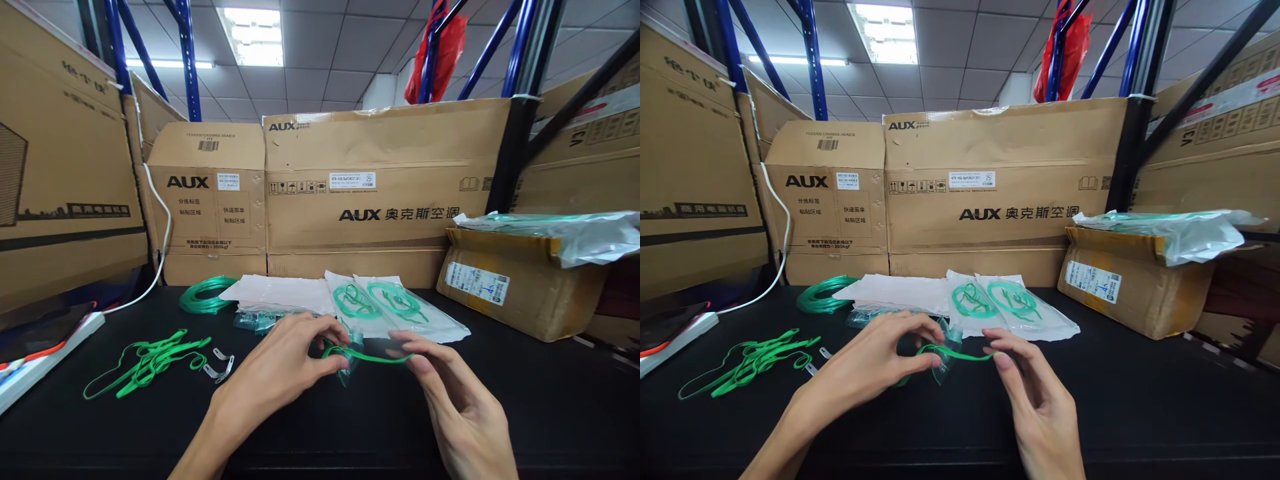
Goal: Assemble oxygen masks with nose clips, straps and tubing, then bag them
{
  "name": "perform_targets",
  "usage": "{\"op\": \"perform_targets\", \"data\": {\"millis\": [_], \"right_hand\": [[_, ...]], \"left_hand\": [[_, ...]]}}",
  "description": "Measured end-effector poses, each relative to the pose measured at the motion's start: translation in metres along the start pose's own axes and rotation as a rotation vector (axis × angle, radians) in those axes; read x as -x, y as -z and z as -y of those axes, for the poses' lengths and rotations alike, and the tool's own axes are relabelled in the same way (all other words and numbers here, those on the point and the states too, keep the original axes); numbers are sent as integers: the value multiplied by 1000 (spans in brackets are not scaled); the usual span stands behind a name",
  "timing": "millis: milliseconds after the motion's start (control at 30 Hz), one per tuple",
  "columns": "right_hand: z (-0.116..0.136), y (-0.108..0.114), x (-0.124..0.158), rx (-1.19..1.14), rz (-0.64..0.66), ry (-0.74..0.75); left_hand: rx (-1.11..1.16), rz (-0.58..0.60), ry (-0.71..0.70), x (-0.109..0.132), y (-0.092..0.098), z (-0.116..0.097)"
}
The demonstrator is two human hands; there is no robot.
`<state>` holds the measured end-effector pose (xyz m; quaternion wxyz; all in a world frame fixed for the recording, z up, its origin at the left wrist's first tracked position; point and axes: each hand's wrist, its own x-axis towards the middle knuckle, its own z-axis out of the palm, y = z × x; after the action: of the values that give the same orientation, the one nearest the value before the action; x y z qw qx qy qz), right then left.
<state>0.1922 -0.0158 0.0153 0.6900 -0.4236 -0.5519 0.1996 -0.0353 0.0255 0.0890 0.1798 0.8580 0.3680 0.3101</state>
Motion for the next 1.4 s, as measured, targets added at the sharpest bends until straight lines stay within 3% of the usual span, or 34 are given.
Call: {"op": "perform_targets", "data": {"millis": [133,333,500,700,933,1100,1200,1400], "right_hand": [[1,-3,-3,-73,-13,-53],[9,-10,-8,-85,143,-154],[12,-14,-8,-197,180,-210],[9,-11,-10,-207,181,-206],[9,-11,-7,-172,164,-82],[9,-9,-6,-181,136,-174],[8,-9,-8,-169,121,-237],[11,-9,-8,-112,82,-175]], "left_hand": [[69,3,-38,-1,2,-3],[125,-1,-109,-2,-4,-13],[142,34,-132,0,-14,-18],[71,11,-138,0,-17,-19],[62,-24,-69,1,-21,-23],[196,16,-132,-1,-18,-21],[240,49,-74,-3,-17,-19],[150,72,2,-2,-22,-18]]}}
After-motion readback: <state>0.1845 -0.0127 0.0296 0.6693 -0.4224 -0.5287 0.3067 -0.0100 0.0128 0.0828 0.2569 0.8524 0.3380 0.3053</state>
